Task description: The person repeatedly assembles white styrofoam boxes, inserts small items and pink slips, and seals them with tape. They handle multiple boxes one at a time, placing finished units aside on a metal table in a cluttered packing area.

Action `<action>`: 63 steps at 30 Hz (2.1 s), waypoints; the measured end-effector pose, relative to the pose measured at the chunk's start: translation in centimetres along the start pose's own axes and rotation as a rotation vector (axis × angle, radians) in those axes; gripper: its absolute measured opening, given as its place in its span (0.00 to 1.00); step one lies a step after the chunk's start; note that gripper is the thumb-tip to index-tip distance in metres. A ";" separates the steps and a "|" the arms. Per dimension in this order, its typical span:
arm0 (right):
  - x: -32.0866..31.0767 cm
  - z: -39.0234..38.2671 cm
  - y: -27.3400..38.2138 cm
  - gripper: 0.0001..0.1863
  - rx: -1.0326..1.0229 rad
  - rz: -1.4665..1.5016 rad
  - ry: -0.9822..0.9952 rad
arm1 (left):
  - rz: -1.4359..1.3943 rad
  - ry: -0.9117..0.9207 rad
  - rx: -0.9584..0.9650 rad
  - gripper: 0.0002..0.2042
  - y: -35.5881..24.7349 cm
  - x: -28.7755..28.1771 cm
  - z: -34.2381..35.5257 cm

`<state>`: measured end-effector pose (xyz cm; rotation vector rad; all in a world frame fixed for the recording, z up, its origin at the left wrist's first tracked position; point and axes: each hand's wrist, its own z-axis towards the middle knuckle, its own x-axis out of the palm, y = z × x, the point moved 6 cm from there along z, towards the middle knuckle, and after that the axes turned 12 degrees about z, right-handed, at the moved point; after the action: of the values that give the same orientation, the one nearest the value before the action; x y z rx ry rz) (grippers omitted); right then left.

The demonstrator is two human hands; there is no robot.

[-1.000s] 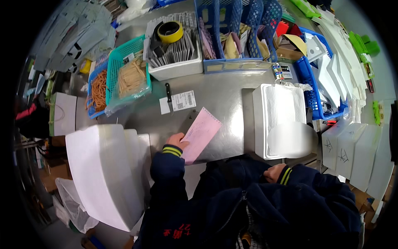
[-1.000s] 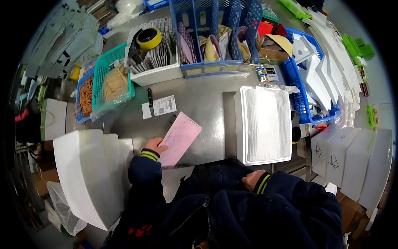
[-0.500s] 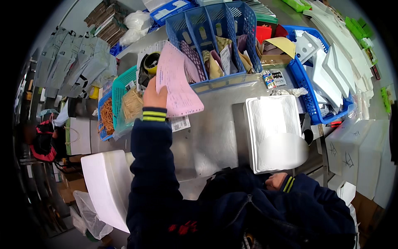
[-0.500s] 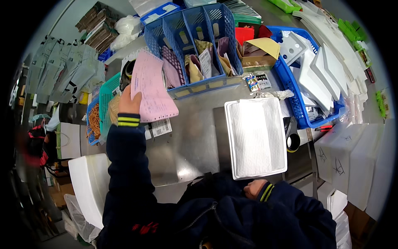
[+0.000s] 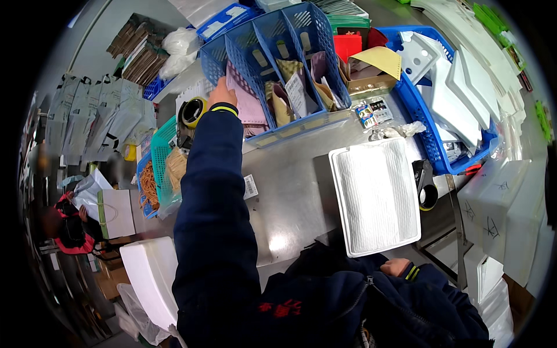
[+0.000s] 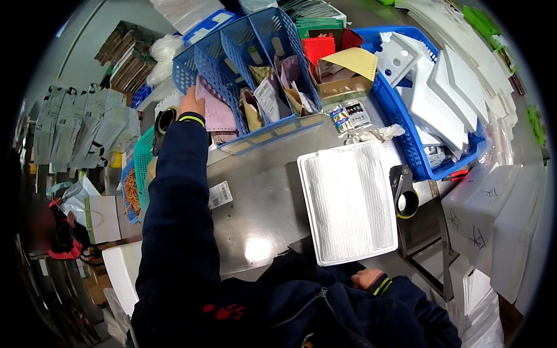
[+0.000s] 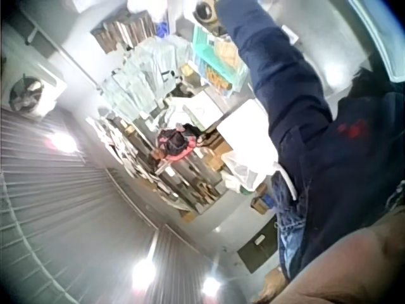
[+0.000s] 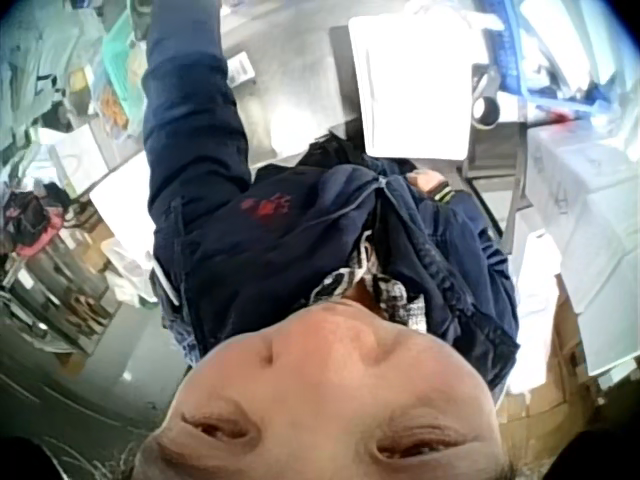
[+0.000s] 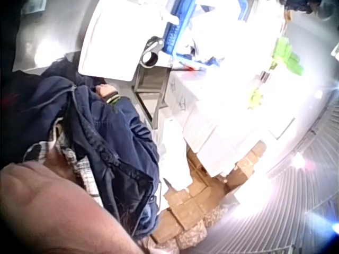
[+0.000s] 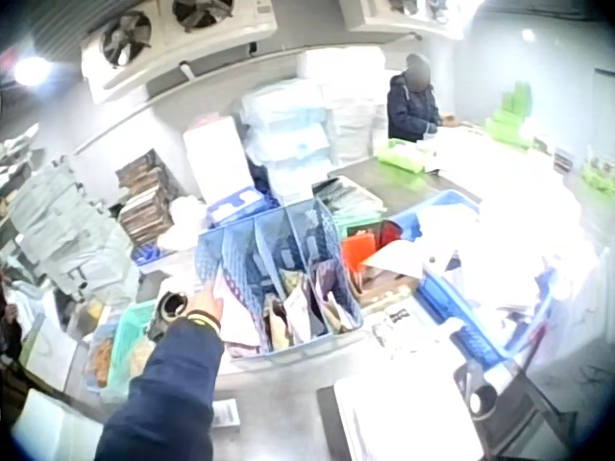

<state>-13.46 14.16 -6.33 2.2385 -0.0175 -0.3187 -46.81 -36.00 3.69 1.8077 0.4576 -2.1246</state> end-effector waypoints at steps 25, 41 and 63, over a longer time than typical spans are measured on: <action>1.0 5.0 3.7 0.07 -0.137 -0.354 0.095 | -0.343 0.208 -0.150 0.13 18.5 14.7 -26.7; -1.4 5.2 12.8 0.11 -0.298 -0.019 -0.227 | 0.226 0.338 -0.363 0.21 20.0 12.6 -22.6; -15.0 0.2 -9.1 0.27 0.037 0.664 -1.196 | -1.807 1.012 -0.086 0.16 -6.0 10.7 -33.5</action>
<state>-28.96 21.63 -10.13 1.6281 -1.3410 -1.1982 -21.29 -16.31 -11.68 2.5238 3.2175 -1.1167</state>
